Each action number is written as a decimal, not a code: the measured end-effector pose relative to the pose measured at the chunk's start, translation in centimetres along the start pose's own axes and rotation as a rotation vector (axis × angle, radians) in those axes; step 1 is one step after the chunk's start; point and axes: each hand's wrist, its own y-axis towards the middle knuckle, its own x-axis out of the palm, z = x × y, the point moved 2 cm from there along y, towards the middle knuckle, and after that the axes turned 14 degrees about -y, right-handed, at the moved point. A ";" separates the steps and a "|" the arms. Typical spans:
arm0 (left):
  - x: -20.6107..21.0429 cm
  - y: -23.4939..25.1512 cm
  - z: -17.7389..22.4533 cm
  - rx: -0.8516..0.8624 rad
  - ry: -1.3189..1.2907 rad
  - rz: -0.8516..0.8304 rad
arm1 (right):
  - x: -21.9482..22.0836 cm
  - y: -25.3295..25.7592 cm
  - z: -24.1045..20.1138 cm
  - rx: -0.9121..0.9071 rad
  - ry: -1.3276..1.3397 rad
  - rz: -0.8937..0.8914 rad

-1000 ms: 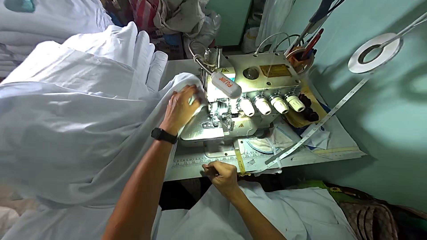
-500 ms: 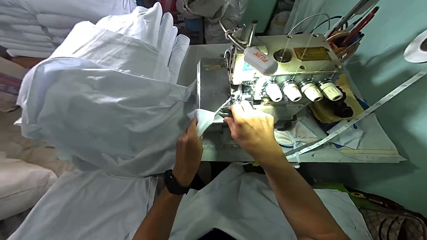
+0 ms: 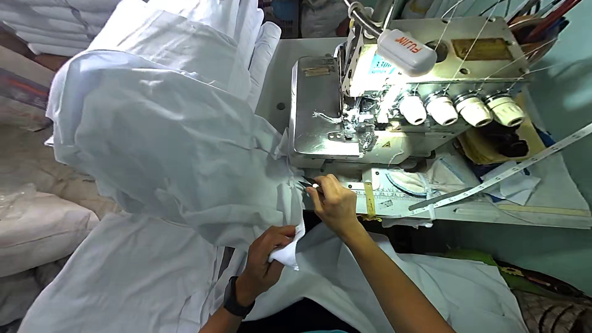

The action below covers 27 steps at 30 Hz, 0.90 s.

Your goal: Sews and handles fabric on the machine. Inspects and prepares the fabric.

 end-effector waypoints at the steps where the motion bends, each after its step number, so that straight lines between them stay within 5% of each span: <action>1: 0.0 0.0 -0.1 0.003 0.002 -0.006 | 0.5 0.0 -0.2 -0.010 -0.006 0.006; 5: -0.5 -0.5 0.4 -0.128 0.002 -0.102 | 1.3 -0.2 -1.0 -0.022 0.180 0.025; 10: -4.0 -1.0 2.8 -0.440 -0.124 -0.342 | -1.9 0.4 -0.4 0.089 0.444 -0.304; 14: -6.2 -0.1 5.4 -0.350 -0.142 -0.231 | -3.4 1.7 -0.2 0.143 0.980 -0.501; 20: -7.7 3.0 8.8 -0.182 0.003 -0.015 | -5.6 2.0 0.0 -0.092 1.111 -0.412; 24: -8.9 5.6 13.3 -0.060 0.172 0.109 | -4.5 0.9 -1.7 -0.145 0.624 -0.372; 27: -14.8 5.0 19.3 0.042 0.267 0.303 | -1.7 0.7 -5.7 -0.103 0.397 -0.377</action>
